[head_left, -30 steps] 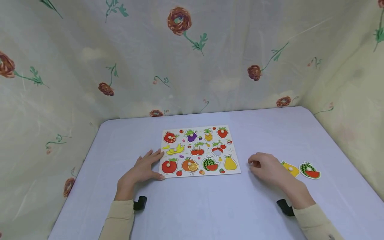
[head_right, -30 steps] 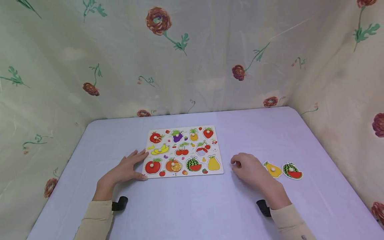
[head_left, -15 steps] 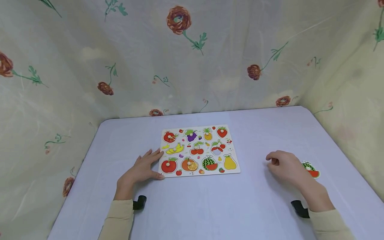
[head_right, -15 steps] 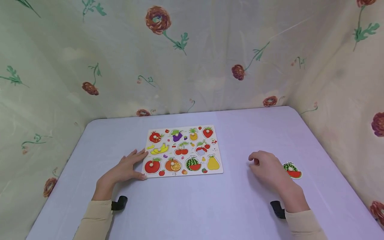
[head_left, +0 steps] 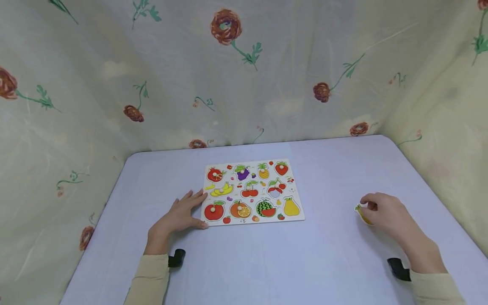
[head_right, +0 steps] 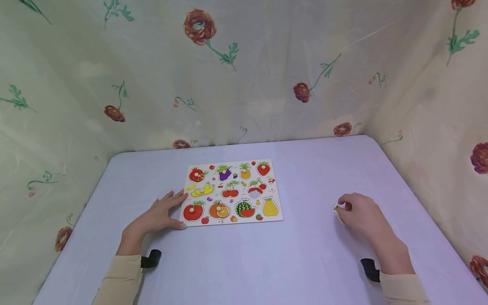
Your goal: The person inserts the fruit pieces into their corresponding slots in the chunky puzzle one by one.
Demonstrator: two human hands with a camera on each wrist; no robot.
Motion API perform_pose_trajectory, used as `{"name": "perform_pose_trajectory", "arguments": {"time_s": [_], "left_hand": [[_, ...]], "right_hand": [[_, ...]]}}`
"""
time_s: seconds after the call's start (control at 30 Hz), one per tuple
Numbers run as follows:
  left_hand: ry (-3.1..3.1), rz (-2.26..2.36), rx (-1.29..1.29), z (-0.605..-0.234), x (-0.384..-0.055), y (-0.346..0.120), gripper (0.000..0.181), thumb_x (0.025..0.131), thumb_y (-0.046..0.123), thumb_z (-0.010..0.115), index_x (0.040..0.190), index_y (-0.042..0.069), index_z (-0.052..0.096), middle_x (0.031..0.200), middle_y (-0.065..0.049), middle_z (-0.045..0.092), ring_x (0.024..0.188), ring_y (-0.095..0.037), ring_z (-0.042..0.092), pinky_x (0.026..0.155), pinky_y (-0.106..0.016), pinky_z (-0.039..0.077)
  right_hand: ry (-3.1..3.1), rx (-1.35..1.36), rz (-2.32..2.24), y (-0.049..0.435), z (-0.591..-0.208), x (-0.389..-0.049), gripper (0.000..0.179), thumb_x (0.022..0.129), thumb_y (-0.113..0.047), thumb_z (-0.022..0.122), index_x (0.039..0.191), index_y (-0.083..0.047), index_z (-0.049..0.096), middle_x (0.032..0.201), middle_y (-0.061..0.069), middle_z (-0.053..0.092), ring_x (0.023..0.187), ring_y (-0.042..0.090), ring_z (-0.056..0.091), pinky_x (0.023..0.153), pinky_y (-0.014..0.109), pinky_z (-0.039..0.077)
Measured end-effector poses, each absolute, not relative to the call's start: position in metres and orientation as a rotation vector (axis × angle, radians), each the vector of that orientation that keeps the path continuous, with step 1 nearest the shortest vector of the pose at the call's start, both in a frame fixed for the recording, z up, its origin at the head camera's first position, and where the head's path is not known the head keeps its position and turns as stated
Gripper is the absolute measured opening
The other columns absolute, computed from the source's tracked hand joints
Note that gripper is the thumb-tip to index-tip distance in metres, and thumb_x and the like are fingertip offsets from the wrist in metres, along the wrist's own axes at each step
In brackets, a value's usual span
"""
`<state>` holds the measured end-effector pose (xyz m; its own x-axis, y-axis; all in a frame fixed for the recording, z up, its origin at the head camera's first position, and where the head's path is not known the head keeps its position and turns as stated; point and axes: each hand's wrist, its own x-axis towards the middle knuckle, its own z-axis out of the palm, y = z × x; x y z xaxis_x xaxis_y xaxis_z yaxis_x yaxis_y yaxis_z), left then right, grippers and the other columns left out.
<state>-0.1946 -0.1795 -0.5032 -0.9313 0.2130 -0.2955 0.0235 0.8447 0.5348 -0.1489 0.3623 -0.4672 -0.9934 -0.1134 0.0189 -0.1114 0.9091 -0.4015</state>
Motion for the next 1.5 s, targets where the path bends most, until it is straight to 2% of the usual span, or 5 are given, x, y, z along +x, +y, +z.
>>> {"name": "perform_pose_trajectory", "arguments": {"time_s": [0.73, 0.87, 1.1, 1.5], "left_hand": [[2.666, 0.805, 0.165, -0.500, -0.192, -0.180, 0.099, 0.073, 0.028, 0.087, 0.156, 0.025, 0.033, 0.166, 0.000, 0.024, 0.157, -0.030, 0.005, 0.124, -0.062, 0.001], [2.668, 0.801, 0.178, -0.500, -0.192, -0.181, 0.099, 0.073, 0.029, 0.087, 0.156, 0.025, 0.033, 0.166, 0.000, 0.024, 0.157, -0.031, 0.006, 0.124, -0.062, 0.001], [2.668, 0.799, 0.176, -0.500, -0.192, -0.181, 0.099, 0.073, 0.029, 0.086, 0.156, 0.025, 0.033, 0.166, 0.000, 0.024, 0.157, -0.030, 0.005, 0.124, -0.062, 0.000], [2.665, 0.784, 0.170, -0.501, -0.193, -0.180, 0.098, 0.074, 0.030, 0.086, 0.156, 0.026, 0.032, 0.167, 0.002, 0.024, 0.157, -0.029, 0.004, 0.125, -0.061, 0.000]], "right_hand": [[3.151, -0.030, -0.562, 0.403, -0.477, -0.141, 0.021, 0.080, -0.005, 0.065, 0.097, 0.007, 0.070, 0.081, 0.014, 0.062, 0.072, 0.025, 0.055, 0.060, 0.030, 0.041], [3.113, 0.002, -0.541, 0.406, -0.476, -0.139, 0.022, 0.080, -0.005, 0.064, 0.098, 0.008, 0.070, 0.083, 0.017, 0.061, 0.073, 0.028, 0.056, 0.060, 0.033, 0.043], [3.056, 0.032, -0.520, 0.413, -0.481, -0.139, 0.025, 0.083, -0.002, 0.064, 0.103, 0.012, 0.067, 0.090, 0.025, 0.062, 0.079, 0.036, 0.059, 0.065, 0.048, 0.049], [3.028, 0.065, -0.495, 0.413, -0.480, -0.141, 0.021, 0.082, -0.002, 0.063, 0.099, 0.010, 0.068, 0.090, 0.028, 0.067, 0.080, 0.040, 0.060, 0.066, 0.051, 0.049]]}}
